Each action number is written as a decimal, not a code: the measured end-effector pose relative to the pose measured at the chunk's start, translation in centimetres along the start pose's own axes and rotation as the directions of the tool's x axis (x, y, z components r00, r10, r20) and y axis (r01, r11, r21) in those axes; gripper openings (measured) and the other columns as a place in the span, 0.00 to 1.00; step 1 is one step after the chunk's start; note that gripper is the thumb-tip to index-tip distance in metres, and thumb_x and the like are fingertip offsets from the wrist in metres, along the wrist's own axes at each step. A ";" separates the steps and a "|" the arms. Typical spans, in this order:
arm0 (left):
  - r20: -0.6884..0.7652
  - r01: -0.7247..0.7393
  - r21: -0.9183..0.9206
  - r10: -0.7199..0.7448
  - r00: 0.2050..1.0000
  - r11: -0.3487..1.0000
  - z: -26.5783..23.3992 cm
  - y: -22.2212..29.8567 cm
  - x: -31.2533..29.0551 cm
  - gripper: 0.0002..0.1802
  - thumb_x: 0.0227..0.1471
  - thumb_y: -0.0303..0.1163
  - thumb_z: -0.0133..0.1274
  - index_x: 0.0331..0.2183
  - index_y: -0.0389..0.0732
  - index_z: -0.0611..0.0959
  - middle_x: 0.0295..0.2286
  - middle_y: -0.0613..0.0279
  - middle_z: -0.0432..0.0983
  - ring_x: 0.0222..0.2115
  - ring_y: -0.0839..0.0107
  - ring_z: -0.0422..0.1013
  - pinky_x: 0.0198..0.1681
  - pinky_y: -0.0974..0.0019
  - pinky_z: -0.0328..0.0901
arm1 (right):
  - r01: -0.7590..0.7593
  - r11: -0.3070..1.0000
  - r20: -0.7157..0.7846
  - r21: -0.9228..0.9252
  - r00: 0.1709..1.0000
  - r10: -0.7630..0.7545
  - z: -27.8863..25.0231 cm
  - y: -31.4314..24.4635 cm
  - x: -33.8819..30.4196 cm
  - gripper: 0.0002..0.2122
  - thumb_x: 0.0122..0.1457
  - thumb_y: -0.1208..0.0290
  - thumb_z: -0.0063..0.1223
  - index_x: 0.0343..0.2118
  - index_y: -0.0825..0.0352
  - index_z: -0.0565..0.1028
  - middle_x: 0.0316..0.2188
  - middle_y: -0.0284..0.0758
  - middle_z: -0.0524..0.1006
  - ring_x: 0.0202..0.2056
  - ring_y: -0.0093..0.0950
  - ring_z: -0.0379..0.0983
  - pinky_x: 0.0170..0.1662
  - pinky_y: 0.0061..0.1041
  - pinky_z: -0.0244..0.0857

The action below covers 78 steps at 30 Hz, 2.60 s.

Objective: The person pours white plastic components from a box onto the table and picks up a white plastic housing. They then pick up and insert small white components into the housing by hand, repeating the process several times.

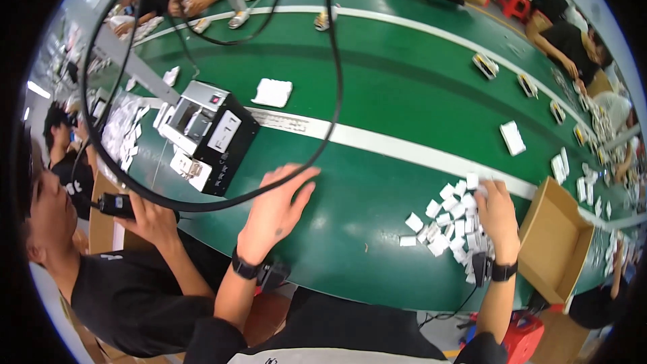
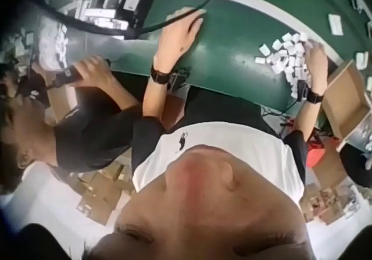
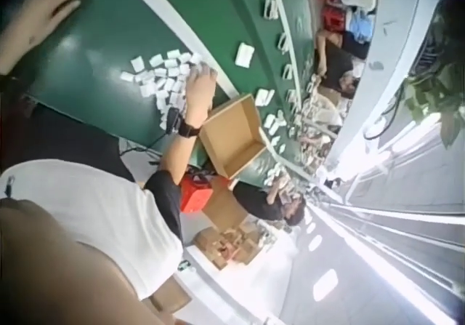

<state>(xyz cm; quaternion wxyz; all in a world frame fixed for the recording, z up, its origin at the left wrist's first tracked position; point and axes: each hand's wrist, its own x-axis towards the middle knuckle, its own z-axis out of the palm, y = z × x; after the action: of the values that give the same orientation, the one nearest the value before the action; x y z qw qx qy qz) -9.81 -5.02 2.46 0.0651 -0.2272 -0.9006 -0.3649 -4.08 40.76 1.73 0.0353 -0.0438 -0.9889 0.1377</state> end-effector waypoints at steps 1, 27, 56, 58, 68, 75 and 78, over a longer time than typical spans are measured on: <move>-0.069 -0.019 0.056 0.023 0.997 0.998 -0.1 -0.6 2.2 0.18 0.56 0.20 0.58 0.49 0.40 0.85 0.47 0.49 0.79 0.47 0.45 0.74 0.51 0.48 0.68 | 0.002 1.000 -0.033 0.022 0.999 -0.001 0.0 -0.3 -0.3 0.11 0.65 0.76 0.56 0.49 0.71 0.78 0.47 0.51 0.78 0.49 0.56 0.76 0.52 0.45 0.71; -0.142 0.165 0.543 -0.104 0.984 0.823 0.0 -12.4 15.7 0.07 0.52 0.24 0.60 0.36 0.43 0.86 0.35 0.54 0.83 0.40 0.49 0.82 0.42 0.46 0.76 | -0.109 0.990 -0.107 0.089 0.987 0.118 -1.4 -0.9 -5.7 0.08 0.53 0.82 0.64 0.37 0.69 0.80 0.31 0.42 0.80 0.35 0.40 0.80 0.40 0.38 0.72; -0.052 0.064 -0.056 -0.067 0.996 0.996 3.8 1.5 -6.4 0.24 0.51 0.39 0.72 0.48 0.43 0.86 0.44 0.63 0.78 0.41 0.57 0.77 0.42 0.53 0.69 | 0.392 0.865 0.214 0.314 0.858 -0.467 0.9 -18.5 -0.6 0.06 0.59 0.78 0.64 0.37 0.66 0.78 0.36 0.37 0.76 0.39 0.41 0.74 0.42 0.39 0.70; -0.064 0.049 -0.063 -0.053 0.997 0.997 4.0 1.3 -6.4 0.24 0.51 0.39 0.72 0.48 0.43 0.86 0.44 0.63 0.78 0.41 0.58 0.77 0.41 0.54 0.68 | 0.349 0.856 0.175 0.381 0.882 -0.437 1.0 -19.7 0.0 0.06 0.58 0.78 0.64 0.37 0.66 0.78 0.36 0.37 0.75 0.39 0.41 0.74 0.42 0.40 0.70; -0.075 0.047 -0.076 -0.053 0.996 0.996 4.4 0.9 -6.5 0.26 0.48 0.39 0.73 0.49 0.44 0.86 0.44 0.65 0.78 0.40 0.60 0.77 0.40 0.55 0.65 | 0.644 0.748 0.090 0.157 0.745 -0.661 5.4 -22.8 0.7 0.07 0.58 0.78 0.64 0.35 0.67 0.74 0.34 0.36 0.70 0.39 0.38 0.71 0.41 0.37 0.69; -0.077 0.004 -0.028 -0.006 0.997 1.000 4.4 0.8 -6.5 0.24 0.52 0.40 0.71 0.51 0.51 0.87 0.42 0.67 0.75 0.34 0.66 0.73 0.37 0.57 0.61 | 0.620 0.774 0.156 0.124 0.759 -0.633 5.2 -23.7 1.3 0.07 0.57 0.78 0.64 0.33 0.68 0.74 0.34 0.37 0.72 0.39 0.38 0.71 0.41 0.37 0.71; -0.060 -0.004 0.030 0.006 0.998 1.000 4.6 1.1 -6.8 0.23 0.52 0.41 0.71 0.51 0.53 0.87 0.42 0.68 0.75 0.32 0.67 0.71 0.36 0.58 0.61 | 0.603 0.793 0.218 0.090 0.765 -0.606 5.1 -23.8 1.4 0.07 0.56 0.79 0.64 0.34 0.68 0.75 0.34 0.37 0.72 0.38 0.39 0.72 0.40 0.36 0.72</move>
<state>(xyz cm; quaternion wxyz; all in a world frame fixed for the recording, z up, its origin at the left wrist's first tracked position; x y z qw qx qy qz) -3.05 -3.64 -2.15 0.0966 -0.2173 -0.9030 -0.3577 -7.76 16.72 3.48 -0.0393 0.2937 -0.9461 0.1306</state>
